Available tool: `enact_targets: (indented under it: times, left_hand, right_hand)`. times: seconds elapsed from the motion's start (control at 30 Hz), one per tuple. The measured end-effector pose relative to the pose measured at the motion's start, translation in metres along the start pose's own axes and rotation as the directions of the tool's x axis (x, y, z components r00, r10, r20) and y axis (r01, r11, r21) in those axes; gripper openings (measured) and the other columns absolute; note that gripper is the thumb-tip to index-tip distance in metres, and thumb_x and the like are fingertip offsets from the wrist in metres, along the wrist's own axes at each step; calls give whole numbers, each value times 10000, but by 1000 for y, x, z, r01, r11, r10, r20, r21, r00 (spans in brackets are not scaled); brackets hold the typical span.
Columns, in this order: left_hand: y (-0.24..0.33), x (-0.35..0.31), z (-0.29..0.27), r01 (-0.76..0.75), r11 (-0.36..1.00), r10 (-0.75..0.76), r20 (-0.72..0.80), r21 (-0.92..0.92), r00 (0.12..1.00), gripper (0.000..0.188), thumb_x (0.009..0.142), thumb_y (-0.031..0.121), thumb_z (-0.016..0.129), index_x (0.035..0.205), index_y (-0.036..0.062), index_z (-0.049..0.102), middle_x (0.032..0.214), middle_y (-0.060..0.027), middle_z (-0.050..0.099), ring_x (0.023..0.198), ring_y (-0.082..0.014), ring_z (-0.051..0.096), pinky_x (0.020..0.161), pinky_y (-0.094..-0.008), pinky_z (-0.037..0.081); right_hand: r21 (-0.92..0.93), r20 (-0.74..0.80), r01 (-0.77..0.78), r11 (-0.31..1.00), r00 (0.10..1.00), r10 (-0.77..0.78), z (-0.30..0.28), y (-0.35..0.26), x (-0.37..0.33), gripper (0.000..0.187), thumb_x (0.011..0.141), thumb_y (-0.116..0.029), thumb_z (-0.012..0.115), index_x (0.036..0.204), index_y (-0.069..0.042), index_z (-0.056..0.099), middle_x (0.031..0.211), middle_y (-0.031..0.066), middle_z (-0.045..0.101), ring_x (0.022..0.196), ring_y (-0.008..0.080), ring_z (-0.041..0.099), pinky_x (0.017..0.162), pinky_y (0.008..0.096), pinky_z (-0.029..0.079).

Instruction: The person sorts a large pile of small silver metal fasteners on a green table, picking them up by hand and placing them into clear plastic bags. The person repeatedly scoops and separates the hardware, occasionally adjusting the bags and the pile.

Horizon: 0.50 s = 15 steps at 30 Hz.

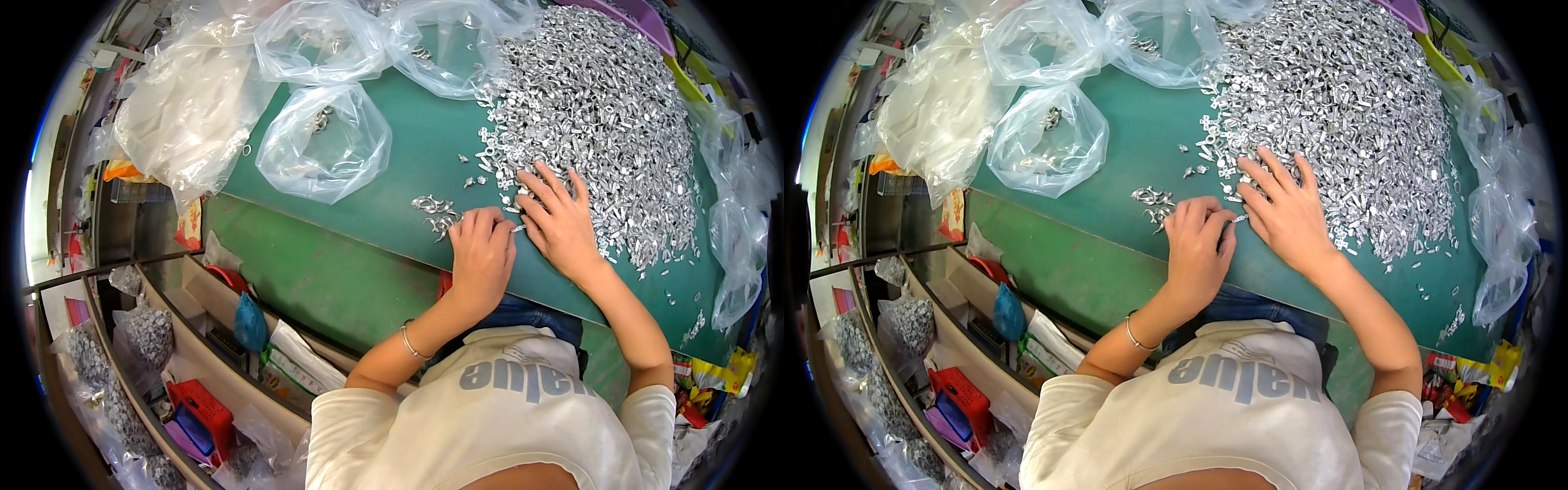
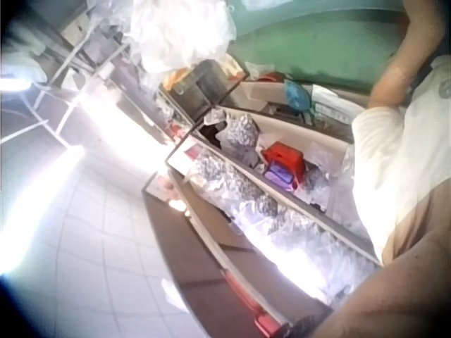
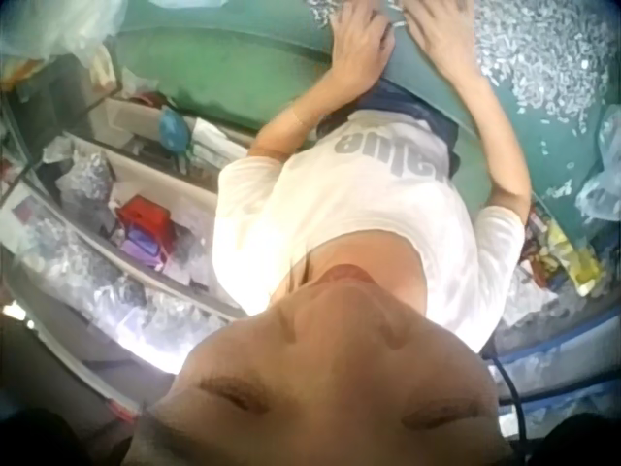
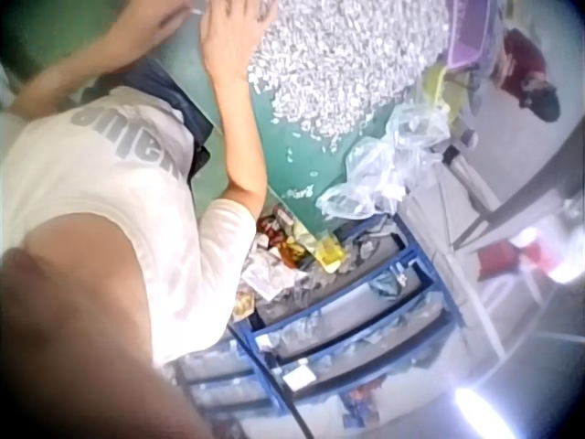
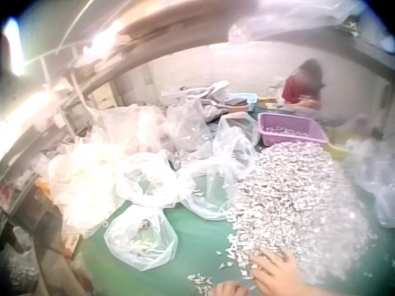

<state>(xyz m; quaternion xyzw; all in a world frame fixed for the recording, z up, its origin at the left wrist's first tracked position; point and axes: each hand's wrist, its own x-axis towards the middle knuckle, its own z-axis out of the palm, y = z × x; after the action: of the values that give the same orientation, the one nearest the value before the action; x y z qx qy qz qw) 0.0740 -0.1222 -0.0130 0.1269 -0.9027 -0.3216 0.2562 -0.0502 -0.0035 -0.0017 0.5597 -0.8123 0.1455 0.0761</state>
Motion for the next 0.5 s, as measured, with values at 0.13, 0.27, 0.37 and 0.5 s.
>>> enact_targets:
  times: [0.13,0.27,0.37,0.5]
  left_hand:
    - [0,4,-7,28,999,-28,-8,15,1000,308,773,22,707,1067,55,624,1102,-81,570,1043,-275,531,881,-394,362]
    - [-16,14,-16,36,989,-36,-5,141,999,383,855,15,624,1227,-21,542,1329,-182,508,1232,-360,480,1056,-477,316]
    - [-15,20,-11,-14,985,-8,130,171,992,435,839,-70,524,1271,-89,482,1397,-288,424,1299,-433,415,1109,-545,264]
    - [8,19,3,-11,1000,18,306,-27,952,672,711,-161,506,1363,-128,347,1446,-372,276,1373,-506,266,1115,-582,235]
  right_hand:
    - [10,-11,-62,998,998,62,-8,8,-11,230,832,-118,658,1058,-99,620,1327,53,537,1338,273,420,1094,546,257]
    - [80,-78,-146,986,985,152,-17,14,-25,217,830,-66,647,1046,-71,621,1277,75,569,1306,282,463,1082,510,275]
    - [126,-150,-226,966,958,244,-20,18,-31,213,828,-43,646,1039,-62,622,1255,82,583,1289,287,483,1069,496,287]
    - [202,-143,-259,945,946,290,-25,10,-32,277,832,-45,651,1107,-47,620,1253,96,581,1292,305,477,1055,482,310]
